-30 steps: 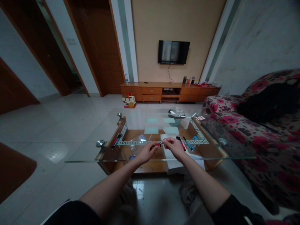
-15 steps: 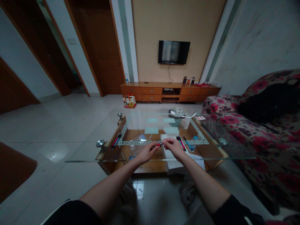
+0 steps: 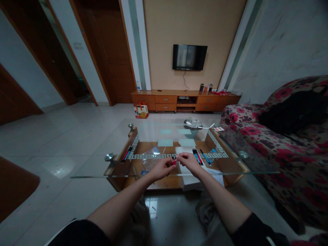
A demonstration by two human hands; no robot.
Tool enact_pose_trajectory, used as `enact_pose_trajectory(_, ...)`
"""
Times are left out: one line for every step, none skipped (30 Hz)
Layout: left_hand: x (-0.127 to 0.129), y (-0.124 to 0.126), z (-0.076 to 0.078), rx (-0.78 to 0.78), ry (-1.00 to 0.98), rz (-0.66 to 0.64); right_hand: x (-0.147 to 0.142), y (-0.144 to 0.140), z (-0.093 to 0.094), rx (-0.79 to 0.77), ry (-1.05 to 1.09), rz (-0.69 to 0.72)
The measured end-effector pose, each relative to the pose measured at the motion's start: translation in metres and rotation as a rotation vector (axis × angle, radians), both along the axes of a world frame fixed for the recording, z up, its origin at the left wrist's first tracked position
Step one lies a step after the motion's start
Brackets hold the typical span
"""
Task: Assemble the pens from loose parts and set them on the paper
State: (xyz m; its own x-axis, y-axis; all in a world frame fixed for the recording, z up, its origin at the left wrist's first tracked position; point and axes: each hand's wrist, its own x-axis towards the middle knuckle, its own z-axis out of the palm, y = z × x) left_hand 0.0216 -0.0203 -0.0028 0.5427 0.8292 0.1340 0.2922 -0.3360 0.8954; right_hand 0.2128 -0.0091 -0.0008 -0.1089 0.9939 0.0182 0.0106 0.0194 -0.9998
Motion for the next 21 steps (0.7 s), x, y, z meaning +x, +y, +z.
enact_pose_trajectory(0.000, 0.000, 0.000, -0.004, -0.003, 0.002, 0.000, 0.000, -0.001, 0.002, -0.006, 0.006)
enact_pose_trajectory(-0.001, 0.000, 0.000, -0.004, -0.011, 0.008, 0.000, 0.000, -0.002, 0.004, -0.014, 0.015)
enact_pose_trajectory(-0.001, 0.000, 0.000, -0.002, -0.021, 0.014, 0.000, 0.000, -0.003, 0.008, -0.026, 0.024)
enact_pose_trajectory(-0.001, 0.000, 0.000, 0.000, -0.031, 0.016, 0.000, 0.001, -0.004, 0.013, -0.039, 0.032)
enact_pose_trajectory(-0.001, 0.000, 0.000, 0.003, -0.038, 0.016, 0.001, 0.001, -0.005, 0.020, -0.051, 0.036)
enact_pose_trajectory(-0.001, 0.000, 0.000, 0.006, -0.041, 0.016, 0.001, 0.001, -0.007, 0.028, -0.061, 0.036)
enact_pose_trajectory(-0.001, 0.000, 0.000, 0.006, -0.040, 0.013, 0.002, 0.002, -0.008, 0.033, -0.072, 0.031)
enact_pose_trajectory(0.000, 0.000, 0.001, 0.004, -0.036, 0.008, 0.002, 0.002, -0.009, 0.037, -0.082, 0.028)
enact_pose_trajectory(0.000, 0.000, 0.001, 0.001, -0.034, 0.006, 0.003, 0.002, -0.010, 0.040, -0.090, 0.024)
enact_pose_trajectory(0.000, 0.000, 0.001, -0.002, -0.033, 0.005, 0.003, 0.002, -0.011, 0.041, -0.099, 0.021)
enact_pose_trajectory(0.000, 0.000, 0.001, -0.005, -0.033, 0.002, 0.003, 0.003, -0.011, 0.040, -0.106, 0.017)
enact_pose_trajectory(0.000, 0.000, 0.001, -0.006, -0.034, -0.001, 0.003, 0.003, -0.012, 0.039, -0.113, 0.015)
enact_pose_trajectory(-0.001, 0.000, 0.000, -0.005, -0.034, -0.002, 0.003, 0.003, -0.012, 0.038, -0.120, 0.012)
enact_pose_trajectory(-0.001, 0.000, 0.000, -0.002, -0.033, -0.001, 0.003, 0.003, -0.013, 0.037, -0.126, 0.008)
enact_pose_trajectory(-0.002, 0.001, -0.001, 0.000, -0.031, 0.003, 0.003, 0.003, -0.013, 0.037, -0.132, 0.004)
enact_pose_trajectory(-0.002, 0.001, -0.002, 0.002, -0.028, 0.007, 0.002, 0.004, -0.013, 0.038, -0.137, 0.002)
enact_pose_trajectory(-0.002, 0.001, -0.003, 0.002, -0.026, 0.012, 0.002, 0.004, -0.013, 0.039, -0.141, 0.001)
enact_pose_trajectory(-0.003, 0.002, -0.004, 0.000, -0.026, 0.015, 0.002, 0.004, -0.013, 0.040, -0.143, 0.000)
enact_pose_trajectory(-0.003, 0.002, -0.005, -0.003, -0.029, 0.016, 0.001, 0.004, -0.013, 0.040, -0.144, 0.002)
enact_pose_trajectory(-0.003, 0.003, -0.006, -0.009, -0.034, 0.014, 0.001, 0.004, -0.013, 0.038, -0.145, 0.007)
enact_pose_trajectory(-0.003, 0.003, -0.006, -0.018, -0.040, 0.012, 0.001, 0.004, -0.012, 0.033, -0.148, 0.012)
